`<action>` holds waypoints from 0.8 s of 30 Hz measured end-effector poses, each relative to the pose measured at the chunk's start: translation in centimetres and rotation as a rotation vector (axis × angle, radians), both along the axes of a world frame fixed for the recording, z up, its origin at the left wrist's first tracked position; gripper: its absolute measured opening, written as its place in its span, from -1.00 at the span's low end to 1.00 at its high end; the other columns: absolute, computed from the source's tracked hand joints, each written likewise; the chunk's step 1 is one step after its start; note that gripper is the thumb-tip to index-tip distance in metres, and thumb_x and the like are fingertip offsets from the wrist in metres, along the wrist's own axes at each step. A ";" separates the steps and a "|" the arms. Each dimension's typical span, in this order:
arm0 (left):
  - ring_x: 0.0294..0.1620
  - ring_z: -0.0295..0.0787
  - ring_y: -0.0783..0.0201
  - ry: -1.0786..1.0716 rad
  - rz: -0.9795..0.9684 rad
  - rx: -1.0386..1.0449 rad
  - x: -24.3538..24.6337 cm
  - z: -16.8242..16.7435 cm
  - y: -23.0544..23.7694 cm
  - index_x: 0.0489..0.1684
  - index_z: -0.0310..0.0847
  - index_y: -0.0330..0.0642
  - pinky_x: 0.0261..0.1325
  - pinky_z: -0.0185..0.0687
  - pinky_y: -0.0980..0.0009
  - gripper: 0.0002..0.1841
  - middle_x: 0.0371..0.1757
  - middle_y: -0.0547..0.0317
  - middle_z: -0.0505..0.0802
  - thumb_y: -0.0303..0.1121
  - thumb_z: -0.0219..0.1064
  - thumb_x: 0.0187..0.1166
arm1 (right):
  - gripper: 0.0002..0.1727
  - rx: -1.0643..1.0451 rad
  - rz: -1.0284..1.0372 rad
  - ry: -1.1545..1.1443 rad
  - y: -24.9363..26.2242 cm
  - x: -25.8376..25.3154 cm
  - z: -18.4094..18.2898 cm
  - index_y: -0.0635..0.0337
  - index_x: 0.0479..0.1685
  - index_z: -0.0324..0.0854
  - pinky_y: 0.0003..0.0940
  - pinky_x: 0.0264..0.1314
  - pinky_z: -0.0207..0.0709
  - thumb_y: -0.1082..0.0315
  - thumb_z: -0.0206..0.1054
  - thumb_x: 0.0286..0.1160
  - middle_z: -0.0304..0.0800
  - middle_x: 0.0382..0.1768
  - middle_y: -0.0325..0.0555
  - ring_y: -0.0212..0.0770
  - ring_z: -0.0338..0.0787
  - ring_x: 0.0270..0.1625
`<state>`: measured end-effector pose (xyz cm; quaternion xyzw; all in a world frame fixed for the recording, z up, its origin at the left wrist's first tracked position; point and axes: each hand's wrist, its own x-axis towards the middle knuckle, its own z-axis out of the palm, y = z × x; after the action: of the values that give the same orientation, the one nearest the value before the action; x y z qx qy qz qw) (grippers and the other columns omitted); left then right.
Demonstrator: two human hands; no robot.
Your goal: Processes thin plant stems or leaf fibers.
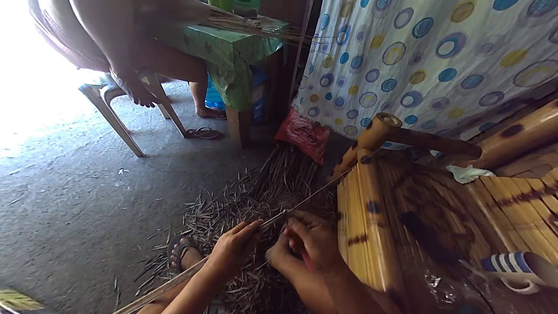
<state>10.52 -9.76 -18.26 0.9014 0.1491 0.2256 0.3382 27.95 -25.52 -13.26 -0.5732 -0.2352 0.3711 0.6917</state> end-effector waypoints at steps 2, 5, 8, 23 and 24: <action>-0.18 0.81 0.30 0.014 -0.001 -0.001 -0.1 0.1 0.1 0.42 0.72 0.04 -0.04 0.78 0.27 -0.63 -0.11 0.14 0.87 -0.19 0.11 0.80 | -0.72 0.012 -0.033 0.002 0.2 0.0 0.0 0.41 0.20 0.73 -0.47 -0.58 0.60 0.47 0.24 0.68 0.83 -0.44 -0.01 -0.34 0.66 -0.62; -0.16 0.84 0.27 0.035 -0.008 0.014 -0.1 0.0 0.3 0.41 0.73 0.05 -0.02 0.79 0.22 -0.63 -0.11 0.13 0.89 -0.19 0.11 0.80 | -0.66 0.060 -0.143 -0.045 -0.4 2.6 0.5 0.40 0.32 0.64 -0.43 -0.58 0.62 0.42 0.16 0.73 0.81 -0.42 -0.05 -0.34 0.65 -0.62; -0.07 0.90 0.22 0.091 -0.021 0.010 -0.2 0.1 0.4 0.43 0.72 0.07 0.09 0.80 0.13 -0.62 -0.02 0.12 0.93 -0.18 0.09 0.81 | -0.67 0.120 -0.324 -0.033 -1.2 5.5 1.6 0.39 0.34 0.56 -0.46 -0.61 0.63 0.41 0.04 0.81 0.80 -0.43 -0.08 -0.35 0.65 -0.65; -0.43 0.73 0.42 0.198 -0.125 -0.240 -0.5 0.2 1.4 0.12 0.73 -0.06 -0.23 0.73 0.35 -0.66 -0.33 0.31 0.84 -0.18 0.00 0.86 | -0.67 0.059 -0.156 -0.063 -0.9 4.0 0.4 0.39 0.29 0.64 -0.43 -0.58 0.62 0.40 0.14 0.75 0.81 -0.41 -0.06 -0.34 0.65 -0.62; -0.44 0.72 0.40 0.208 -0.132 -0.234 -0.5 0.2 1.5 0.09 0.73 -0.07 -0.25 0.73 0.33 -0.66 -0.36 0.29 0.82 -0.18 0.00 0.85 | -0.67 0.078 -0.209 -0.067 -1.2 5.2 0.8 0.37 0.30 0.62 -0.45 -0.58 0.62 0.40 0.10 0.77 0.81 -0.41 -0.08 -0.36 0.65 -0.63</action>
<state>10.01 -8.25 -18.09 0.8823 0.1489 0.0896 0.4375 33.10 -26.76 -12.47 -0.5792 -0.2113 0.2683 0.7401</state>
